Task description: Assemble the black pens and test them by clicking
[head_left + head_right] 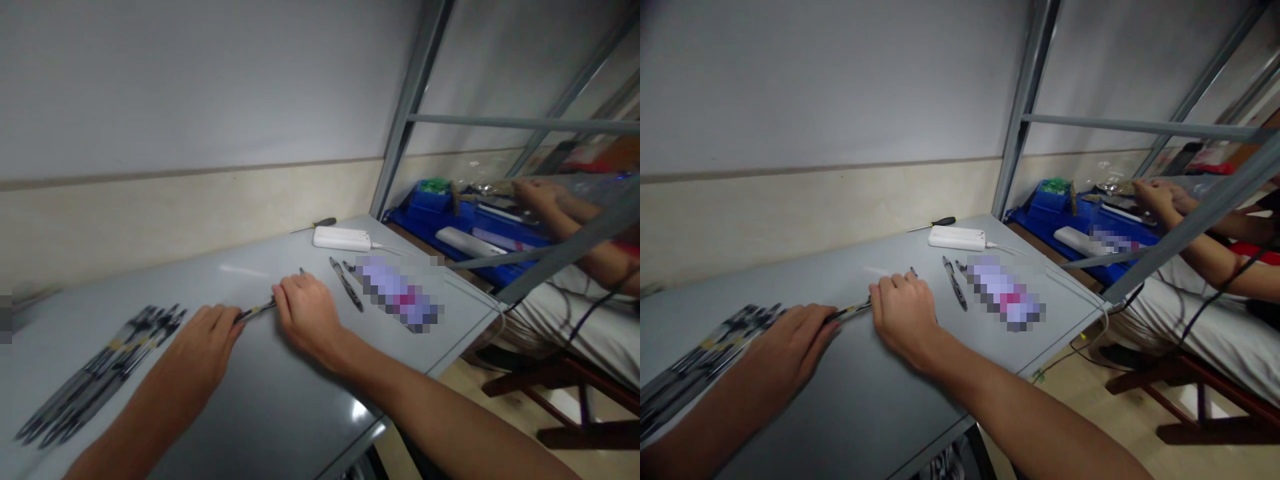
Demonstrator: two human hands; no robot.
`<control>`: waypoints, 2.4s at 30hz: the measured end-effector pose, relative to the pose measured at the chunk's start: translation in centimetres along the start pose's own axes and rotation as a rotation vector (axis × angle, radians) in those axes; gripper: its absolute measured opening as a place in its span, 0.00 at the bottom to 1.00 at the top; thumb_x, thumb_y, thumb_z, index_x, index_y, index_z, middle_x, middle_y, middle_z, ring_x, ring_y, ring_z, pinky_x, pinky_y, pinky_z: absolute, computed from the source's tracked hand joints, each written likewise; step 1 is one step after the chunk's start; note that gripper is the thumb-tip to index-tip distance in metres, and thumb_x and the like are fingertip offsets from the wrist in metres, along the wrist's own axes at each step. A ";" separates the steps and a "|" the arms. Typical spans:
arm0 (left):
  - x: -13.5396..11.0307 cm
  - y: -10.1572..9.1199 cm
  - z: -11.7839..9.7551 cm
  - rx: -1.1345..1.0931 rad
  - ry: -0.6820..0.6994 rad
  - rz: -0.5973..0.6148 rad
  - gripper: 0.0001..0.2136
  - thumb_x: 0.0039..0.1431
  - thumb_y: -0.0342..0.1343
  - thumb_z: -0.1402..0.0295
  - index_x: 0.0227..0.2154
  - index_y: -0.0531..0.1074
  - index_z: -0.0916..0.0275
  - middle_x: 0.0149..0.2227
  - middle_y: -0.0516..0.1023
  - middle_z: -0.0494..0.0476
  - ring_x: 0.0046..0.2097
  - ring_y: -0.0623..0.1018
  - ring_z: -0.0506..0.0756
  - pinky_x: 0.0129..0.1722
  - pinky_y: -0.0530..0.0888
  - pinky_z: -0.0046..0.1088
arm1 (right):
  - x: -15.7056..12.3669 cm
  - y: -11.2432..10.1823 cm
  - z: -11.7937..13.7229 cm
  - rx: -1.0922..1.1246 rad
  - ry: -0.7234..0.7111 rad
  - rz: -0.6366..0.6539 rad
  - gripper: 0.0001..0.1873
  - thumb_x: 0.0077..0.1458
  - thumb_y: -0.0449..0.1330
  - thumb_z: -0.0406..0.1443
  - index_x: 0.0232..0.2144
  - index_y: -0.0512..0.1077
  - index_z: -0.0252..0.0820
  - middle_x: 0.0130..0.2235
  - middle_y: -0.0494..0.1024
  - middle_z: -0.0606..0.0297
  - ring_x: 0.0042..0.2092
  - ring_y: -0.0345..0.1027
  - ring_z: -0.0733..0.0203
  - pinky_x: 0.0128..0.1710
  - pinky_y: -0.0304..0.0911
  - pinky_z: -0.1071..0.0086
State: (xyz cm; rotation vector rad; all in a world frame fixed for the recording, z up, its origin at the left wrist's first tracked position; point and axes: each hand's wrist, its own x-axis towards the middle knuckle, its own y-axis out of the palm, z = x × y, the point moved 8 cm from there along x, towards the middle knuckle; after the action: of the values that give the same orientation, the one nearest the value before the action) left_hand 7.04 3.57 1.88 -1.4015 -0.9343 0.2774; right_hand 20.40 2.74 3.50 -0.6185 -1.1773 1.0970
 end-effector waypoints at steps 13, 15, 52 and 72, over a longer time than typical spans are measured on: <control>0.8 -2.1 -2.4 0.493 0.127 -0.068 0.07 0.54 0.46 0.74 0.32 0.68 0.63 0.32 0.71 0.61 0.38 0.69 0.62 0.34 0.61 0.38 | -1.0 2.2 3.0 -0.160 -0.086 0.182 0.22 0.60 0.42 0.44 0.37 0.71 0.37 0.33 0.76 0.54 0.35 0.68 0.54 0.35 0.57 0.63; 0.9 -1.7 -2.6 0.499 0.140 -0.078 0.07 0.54 0.46 0.75 0.31 0.69 0.63 0.32 0.72 0.62 0.38 0.70 0.62 0.34 0.62 0.38 | -0.7 2.7 2.0 -0.160 0.020 0.257 0.23 0.58 0.44 0.46 0.35 0.73 0.38 0.33 0.77 0.52 0.35 0.70 0.53 0.33 0.59 0.64; 0.5 -2.3 4.2 -0.864 -0.308 -0.252 0.12 0.53 0.51 0.58 0.32 0.70 0.62 0.21 0.69 0.48 0.25 0.68 0.51 0.28 0.63 0.25 | -0.6 -0.6 4.1 -0.253 -0.353 -0.043 0.16 0.62 0.43 0.42 0.41 0.67 0.40 0.40 0.70 0.57 0.40 0.61 0.58 0.37 0.53 0.68; -0.5 0.5 4.8 -1.418 -0.598 -0.181 0.17 0.37 0.65 0.59 0.23 0.65 0.65 0.21 0.73 0.51 0.24 0.70 0.47 0.29 0.68 0.25 | 1.2 -0.7 0.2 0.543 -0.210 0.036 0.09 0.47 0.61 0.35 0.34 0.73 0.36 0.33 0.74 0.64 0.33 0.65 0.67 0.34 0.57 0.75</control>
State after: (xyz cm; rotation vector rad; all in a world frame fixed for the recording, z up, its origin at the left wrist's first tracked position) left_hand 3.56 6.75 0.73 -2.5460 -1.9233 -0.2024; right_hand 20.46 3.57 4.70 -0.1048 -0.9823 1.4655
